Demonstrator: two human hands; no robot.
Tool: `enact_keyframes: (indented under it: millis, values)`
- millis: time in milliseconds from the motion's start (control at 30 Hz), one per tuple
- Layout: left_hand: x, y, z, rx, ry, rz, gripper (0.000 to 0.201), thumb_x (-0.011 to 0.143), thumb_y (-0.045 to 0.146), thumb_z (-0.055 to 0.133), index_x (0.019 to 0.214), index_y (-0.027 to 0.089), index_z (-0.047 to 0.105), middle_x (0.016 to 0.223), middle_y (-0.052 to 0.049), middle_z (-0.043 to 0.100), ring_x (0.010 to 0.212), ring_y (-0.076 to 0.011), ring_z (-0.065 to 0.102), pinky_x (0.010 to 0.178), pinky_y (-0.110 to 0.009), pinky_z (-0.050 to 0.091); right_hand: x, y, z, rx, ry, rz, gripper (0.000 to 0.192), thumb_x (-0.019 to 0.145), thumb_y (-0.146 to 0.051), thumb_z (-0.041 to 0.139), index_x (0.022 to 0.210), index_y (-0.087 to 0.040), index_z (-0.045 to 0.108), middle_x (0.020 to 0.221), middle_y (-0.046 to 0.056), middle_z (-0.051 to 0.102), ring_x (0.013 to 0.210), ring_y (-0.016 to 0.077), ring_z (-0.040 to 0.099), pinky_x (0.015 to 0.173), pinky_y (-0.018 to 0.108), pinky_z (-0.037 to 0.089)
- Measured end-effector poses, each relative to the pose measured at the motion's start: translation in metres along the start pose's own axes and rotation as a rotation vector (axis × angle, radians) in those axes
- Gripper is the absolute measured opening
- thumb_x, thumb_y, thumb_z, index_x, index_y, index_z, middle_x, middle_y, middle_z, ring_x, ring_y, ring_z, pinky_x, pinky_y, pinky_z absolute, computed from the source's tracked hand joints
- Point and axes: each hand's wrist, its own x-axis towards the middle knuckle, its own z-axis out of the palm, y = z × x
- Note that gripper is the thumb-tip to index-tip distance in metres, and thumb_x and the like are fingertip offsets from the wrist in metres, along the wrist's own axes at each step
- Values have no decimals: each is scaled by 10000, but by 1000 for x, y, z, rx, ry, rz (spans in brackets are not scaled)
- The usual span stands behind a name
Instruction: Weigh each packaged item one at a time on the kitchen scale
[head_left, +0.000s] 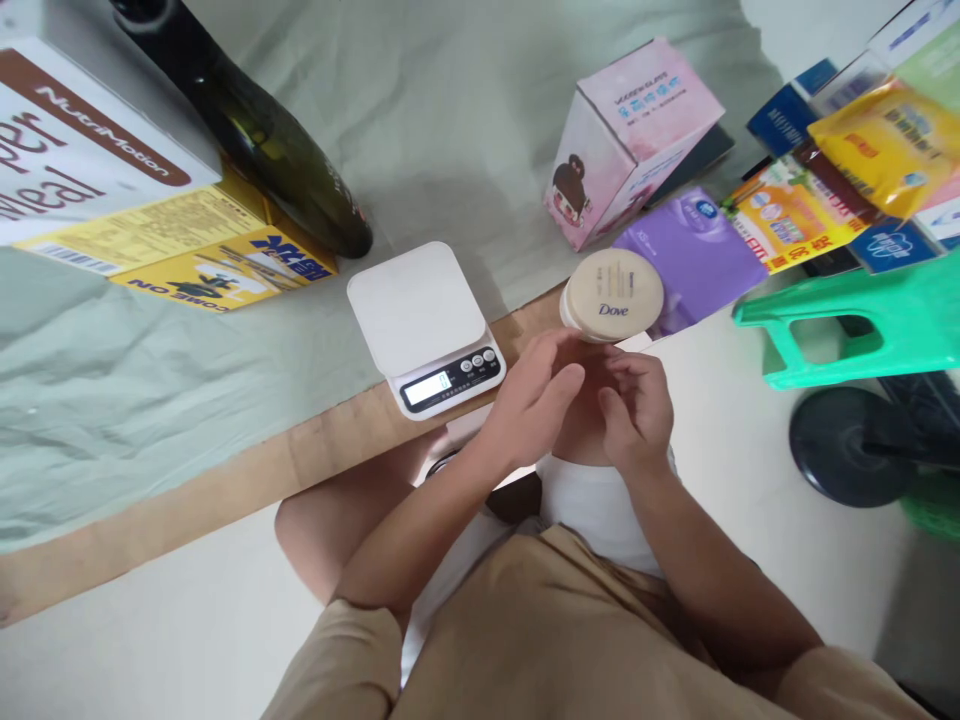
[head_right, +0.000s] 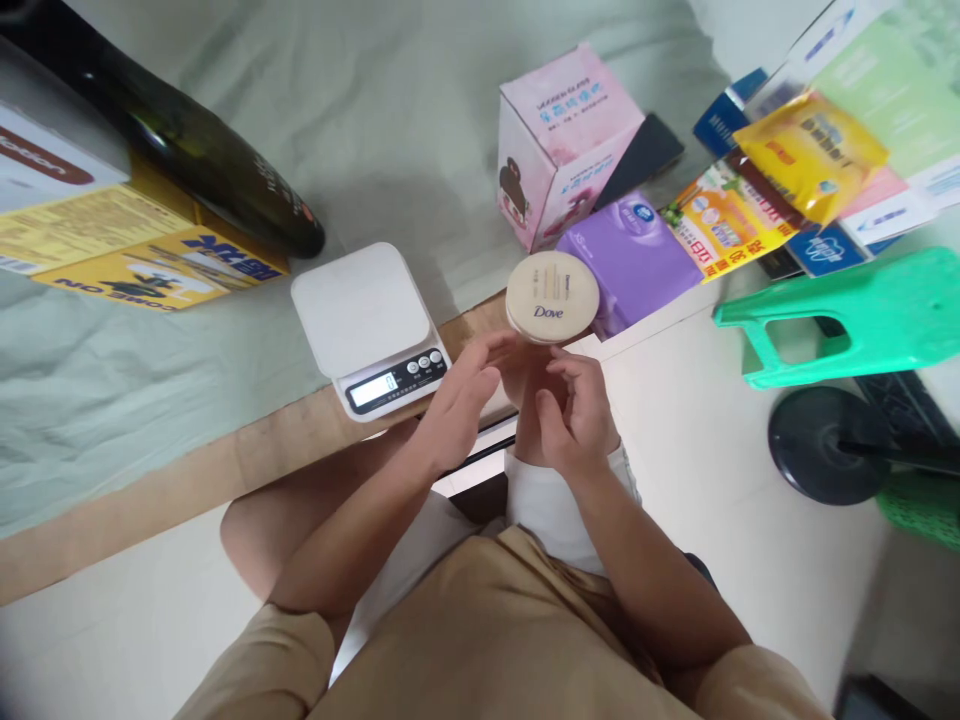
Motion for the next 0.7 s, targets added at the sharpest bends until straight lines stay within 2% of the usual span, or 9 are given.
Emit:
enact_keyframes:
  millis: [100, 200, 267, 333, 433, 500, 567, 633, 700]
  values:
    - [-4, 17, -18, 15, 9, 0, 507, 1009, 597, 436, 1251, 218, 672, 1348, -121, 715, 1296, -296, 647, 1161, -496, 502, -1, -1, -2, -55, 9, -4, 198, 897, -292, 635, 1085, -234, 651, 1183, 99, 701, 1185, 261, 701, 1007, 487, 592]
    - [-14, 31, -46, -17, 86, 48, 467, 998, 602, 468, 1145, 237, 719, 1229, -90, 752, 1198, -274, 684, 1076, -458, 545, 0, -8, -1, -78, 12, -71, 163, 899, -315, 643, 1036, -230, 666, 1129, 95, 717, 1136, 276, 719, 983, 511, 591]
    - [-23, 37, -71, -47, 187, 96, 432, 977, 606, 521, 1098, 251, 736, 1165, -73, 763, 1150, -263, 701, 1027, -433, 563, 2, -16, 4, -79, -2, -135, 129, 900, -309, 648, 1003, -234, 671, 1045, 78, 721, 1081, 279, 735, 960, 515, 598]
    - [-32, 39, -100, -70, 362, 149, 399, 947, 613, 563, 1016, 266, 747, 1064, -61, 773, 1048, -255, 722, 940, -420, 579, 6, -28, 14, -45, -46, -164, 112, 912, -290, 638, 1007, -240, 671, 1000, 65, 718, 1046, 273, 747, 934, 499, 609]
    - [-45, 36, -147, -116, 696, 216, 328, 895, 578, 613, 847, 275, 730, 894, -43, 756, 879, -232, 706, 800, -403, 553, 19, -52, 42, 61, -169, -167, 147, 940, -267, 619, 1079, -254, 668, 1069, 68, 724, 1092, 261, 743, 963, 474, 617]
    - [-53, 32, -179, -173, 909, 257, 328, 898, 535, 558, 786, 265, 708, 810, -35, 715, 807, -210, 662, 752, -398, 514, 31, -72, 67, 124, -260, -186, 194, 954, -269, 620, 1143, -269, 663, 1146, 68, 722, 1146, 248, 725, 1020, 462, 608]
    - [-61, 29, -210, -201, 1111, 321, 359, 931, 474, 445, 768, 253, 676, 780, -26, 668, 798, -190, 620, 781, -405, 494, 44, -93, 96, 168, -349, -217, 254, 967, -282, 614, 1220, -279, 642, 1210, 63, 708, 1203, 234, 700, 1078, 456, 592]
    - [-69, 27, -239, -169, 1268, 394, 352, 951, 421, 380, 802, 249, 648, 841, -12, 664, 904, -190, 623, 900, -429, 488, 58, -114, 125, 198, -428, -233, 308, 976, -292, 600, 1284, -280, 609, 1270, 62, 688, 1250, 221, 673, 1120, 455, 577]
    - [-74, 25, -265, -100, 1315, 443, 330, 952, 471, 400, 924, 270, 661, 1041, 19, 707, 1170, -221, 615, 1084, -470, 439, 71, -135, 154, 223, -480, -249, 347, 974, -299, 590, 1321, -283, 580, 1332, 62, 668, 1283, 213, 650, 1146, 457, 563]
